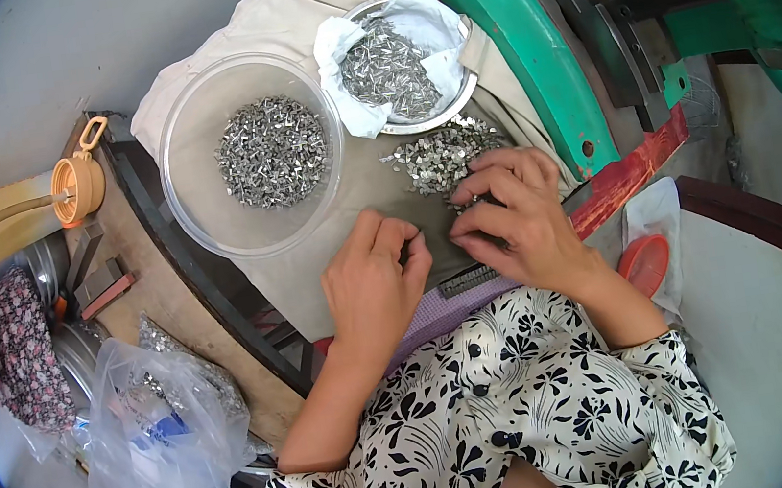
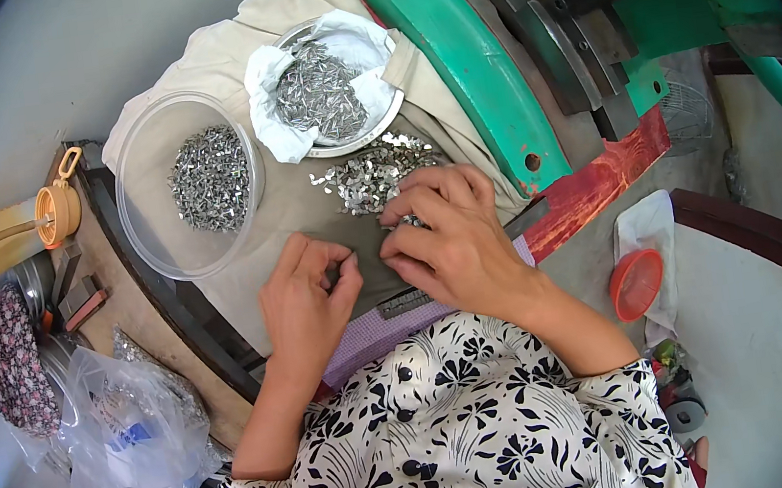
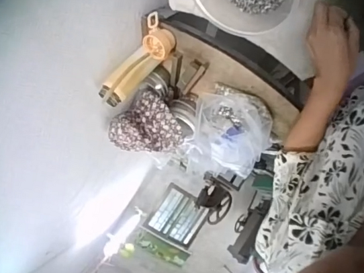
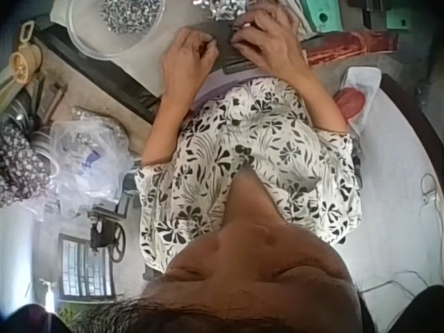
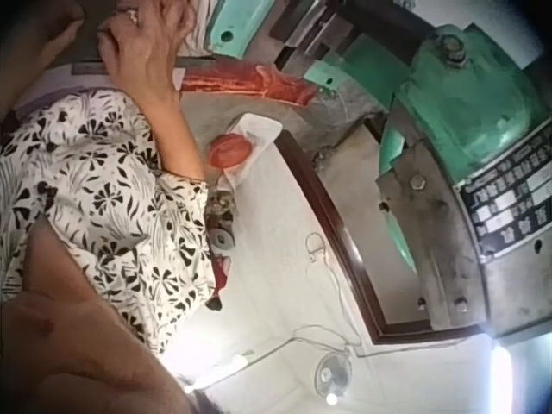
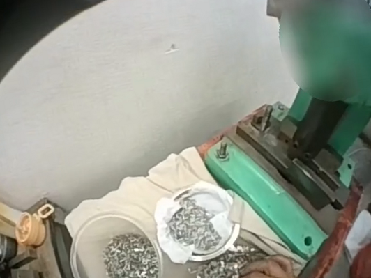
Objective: Manually attaching small metal clips to a flexible strip and using a press machine.
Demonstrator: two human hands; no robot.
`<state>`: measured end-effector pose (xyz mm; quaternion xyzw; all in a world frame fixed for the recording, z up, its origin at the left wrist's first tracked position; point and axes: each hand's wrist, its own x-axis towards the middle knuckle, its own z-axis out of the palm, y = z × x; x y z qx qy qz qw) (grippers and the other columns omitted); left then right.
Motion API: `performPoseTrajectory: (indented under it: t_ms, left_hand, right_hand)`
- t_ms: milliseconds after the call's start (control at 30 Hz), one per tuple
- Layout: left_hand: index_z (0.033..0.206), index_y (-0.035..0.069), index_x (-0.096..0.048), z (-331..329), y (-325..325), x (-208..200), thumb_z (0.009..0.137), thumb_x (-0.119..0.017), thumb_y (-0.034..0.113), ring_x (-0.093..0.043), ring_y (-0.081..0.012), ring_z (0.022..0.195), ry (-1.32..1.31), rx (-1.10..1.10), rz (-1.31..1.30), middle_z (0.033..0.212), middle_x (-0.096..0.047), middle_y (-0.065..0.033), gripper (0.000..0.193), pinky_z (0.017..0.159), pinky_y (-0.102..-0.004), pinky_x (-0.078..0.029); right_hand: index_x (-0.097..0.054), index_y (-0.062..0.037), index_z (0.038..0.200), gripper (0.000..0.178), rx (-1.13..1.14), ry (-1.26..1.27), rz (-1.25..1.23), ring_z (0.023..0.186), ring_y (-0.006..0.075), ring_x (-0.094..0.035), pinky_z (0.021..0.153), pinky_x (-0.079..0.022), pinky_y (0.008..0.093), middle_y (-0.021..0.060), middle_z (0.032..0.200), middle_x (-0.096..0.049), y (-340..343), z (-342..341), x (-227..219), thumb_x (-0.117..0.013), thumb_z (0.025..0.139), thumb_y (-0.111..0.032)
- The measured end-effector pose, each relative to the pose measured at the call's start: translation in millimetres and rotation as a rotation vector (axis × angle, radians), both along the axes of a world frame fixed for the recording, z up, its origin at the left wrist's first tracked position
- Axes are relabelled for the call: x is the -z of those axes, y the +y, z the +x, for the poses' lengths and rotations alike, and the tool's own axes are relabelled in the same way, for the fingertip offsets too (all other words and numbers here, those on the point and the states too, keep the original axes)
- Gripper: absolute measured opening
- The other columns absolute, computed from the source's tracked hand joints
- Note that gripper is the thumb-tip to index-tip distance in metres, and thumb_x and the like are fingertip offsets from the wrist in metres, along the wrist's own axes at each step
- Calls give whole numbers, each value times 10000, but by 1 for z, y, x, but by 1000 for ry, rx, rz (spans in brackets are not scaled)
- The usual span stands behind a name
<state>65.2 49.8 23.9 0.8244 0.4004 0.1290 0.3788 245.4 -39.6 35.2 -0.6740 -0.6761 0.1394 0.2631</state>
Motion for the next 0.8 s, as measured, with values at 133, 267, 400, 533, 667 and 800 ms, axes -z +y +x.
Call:
performPoseTrajectory:
  t_ms: [133,267,400,533,667,800]
  left_hand:
    - [929,62,-665,-2,1,0,808,-716,52,-632,-291,727,-8,26,-24,885,-560,-76,131,616,-422,-503]
    - [967,59,-673,-7,8,-1,821,-705,41,-631,-293,740,-25,154,29,903,-550,-77,151,632,-426,-506]
    - [981,59,-680,-11,10,0,842,-707,60,-632,-288,751,-32,185,12,901,-546,-74,142,645,-422,-513]
    - [969,59,-681,-10,9,2,846,-719,79,-633,-280,749,-58,180,50,887,-545,-71,130,638,-414,-515]
    - [947,63,-678,-11,7,6,842,-722,77,-634,-274,748,-70,167,85,880,-545,-68,114,625,-410,-515]
    - [932,61,-664,-9,4,9,838,-725,74,-628,-274,744,-75,142,140,877,-548,-67,113,620,-406,-517]
  right_hand:
    - [-706,-171,842,191,44,-39,3,1161,274,-534,1005,-315,476,-30,1070,-632,-11,-8,8,-802,677,-150]
    - [-703,-168,840,183,61,-135,-2,1168,271,-530,1018,-305,488,-30,1074,-632,-12,-12,4,-807,689,-171]
    - [-687,-157,819,180,48,-133,7,1166,263,-536,1017,-305,491,-33,1079,-639,-10,-12,6,-807,687,-174]
    - [-674,-167,798,181,44,-53,64,1139,251,-555,1002,-315,484,-41,1060,-658,-22,-12,6,-808,676,-176]
    - [-690,-197,802,186,-21,-65,58,1151,237,-546,1007,-322,484,-49,1064,-656,-47,-13,6,-819,669,-218]
    - [-731,-213,842,187,-54,-100,20,1170,241,-530,1002,-326,485,-47,1075,-657,-59,-14,8,-821,681,-239]
